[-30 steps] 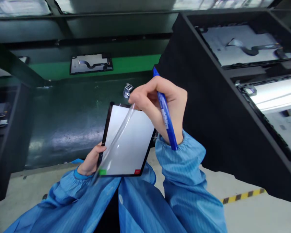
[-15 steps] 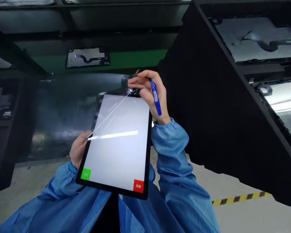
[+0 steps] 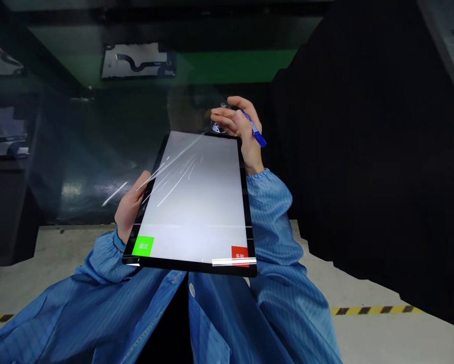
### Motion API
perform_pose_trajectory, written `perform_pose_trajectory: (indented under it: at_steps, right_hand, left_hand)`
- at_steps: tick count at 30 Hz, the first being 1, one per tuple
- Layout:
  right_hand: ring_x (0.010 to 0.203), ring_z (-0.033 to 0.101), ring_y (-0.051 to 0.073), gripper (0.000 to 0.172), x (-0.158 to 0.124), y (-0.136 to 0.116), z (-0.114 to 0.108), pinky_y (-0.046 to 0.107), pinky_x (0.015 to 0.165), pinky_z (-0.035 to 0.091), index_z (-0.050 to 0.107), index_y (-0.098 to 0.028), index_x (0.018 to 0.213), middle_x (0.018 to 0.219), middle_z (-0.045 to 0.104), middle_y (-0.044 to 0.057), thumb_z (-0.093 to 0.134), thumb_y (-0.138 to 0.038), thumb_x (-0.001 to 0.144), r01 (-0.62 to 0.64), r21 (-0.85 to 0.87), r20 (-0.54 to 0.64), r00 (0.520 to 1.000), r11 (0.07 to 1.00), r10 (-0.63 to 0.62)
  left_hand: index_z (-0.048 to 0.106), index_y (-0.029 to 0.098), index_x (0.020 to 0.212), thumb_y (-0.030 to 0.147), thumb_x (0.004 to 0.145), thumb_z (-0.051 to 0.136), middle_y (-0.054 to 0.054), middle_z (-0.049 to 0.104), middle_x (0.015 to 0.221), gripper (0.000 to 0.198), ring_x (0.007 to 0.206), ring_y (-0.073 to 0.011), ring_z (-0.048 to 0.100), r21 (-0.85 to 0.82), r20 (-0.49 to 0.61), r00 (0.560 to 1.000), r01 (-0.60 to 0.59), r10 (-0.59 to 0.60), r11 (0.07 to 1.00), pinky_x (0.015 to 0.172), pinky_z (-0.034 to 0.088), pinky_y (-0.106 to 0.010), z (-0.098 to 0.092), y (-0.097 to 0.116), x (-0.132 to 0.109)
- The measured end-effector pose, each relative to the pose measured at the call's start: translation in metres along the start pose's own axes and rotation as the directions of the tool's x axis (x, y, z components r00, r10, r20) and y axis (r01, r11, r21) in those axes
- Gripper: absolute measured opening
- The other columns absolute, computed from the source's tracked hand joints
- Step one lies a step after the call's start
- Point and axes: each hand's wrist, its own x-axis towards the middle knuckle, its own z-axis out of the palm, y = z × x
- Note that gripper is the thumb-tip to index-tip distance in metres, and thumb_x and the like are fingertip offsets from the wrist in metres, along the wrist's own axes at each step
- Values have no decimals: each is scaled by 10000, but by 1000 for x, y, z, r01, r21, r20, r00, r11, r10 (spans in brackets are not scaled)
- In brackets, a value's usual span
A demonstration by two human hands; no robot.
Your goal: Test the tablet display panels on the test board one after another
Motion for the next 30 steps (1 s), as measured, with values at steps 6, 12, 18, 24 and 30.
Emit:
perform_pose_trajectory:
  at_steps: [6, 12, 18, 24, 30]
  right_hand:
    - [1028, 724, 144, 243, -1, -1, 1, 325, 952, 551, 493, -208, 1170, 1112, 742, 80, 466, -314, 953, -9, 18, 20, 1000, 1000, 8]
    - [1055, 715, 145, 327, -2, -5, 4, 338, 1006, 540, 487, -240, 1167, 1128, 744, 45, 536, -463, 932, -80, -24, 5, 997, 996, 81]
    - [1045, 730, 191, 588, -2, -8, 8, 345, 993, 555, 523, -230, 1140, 1069, 768, 44, 684, -655, 767, -82, 28, -23, 996, 996, 82]
    - [1057, 728, 191, 376, -6, -18, 8, 330, 984, 560, 581, -251, 1167, 1096, 769, 24, 629, -522, 911, 63, 8, -6, 998, 998, -62]
    - [1023, 734, 191, 304, -3, -39, 8, 391, 1012, 563, 596, -228, 1183, 1050, 767, -17, 518, -442, 980, 229, -66, 86, 971, 971, -223]
  left_hand:
    - [729, 207, 1004, 150, 886, 681, 47, 717, 1146, 140, 1326, -312, 560, 67, -61, 995, -80, 85, 995, 886, 624, -305, 3, 3, -2]
    - [726, 238, 1058, 271, 875, 735, 76, 715, 1134, 186, 1393, -297, 492, 111, -101, 991, -74, 85, 991, 911, 620, -283, -3, -2, -2]
    - [707, 296, 1098, 268, 836, 779, 92, 738, 1065, 273, 1271, -257, 616, 85, -185, 983, -4, 20, 996, 845, 644, -257, -6, 2, 3]
    - [692, 211, 1004, 204, 988, 529, 55, 750, 912, 164, 1095, -177, 708, -26, -23, 991, 133, -133, 991, 813, 626, -222, -5, 0, 18]
    - [719, 162, 956, 340, 1013, 409, -29, 760, 1009, 362, 1222, -244, 643, -83, 176, 971, 180, -164, 980, 940, 587, -306, -13, -18, 29]
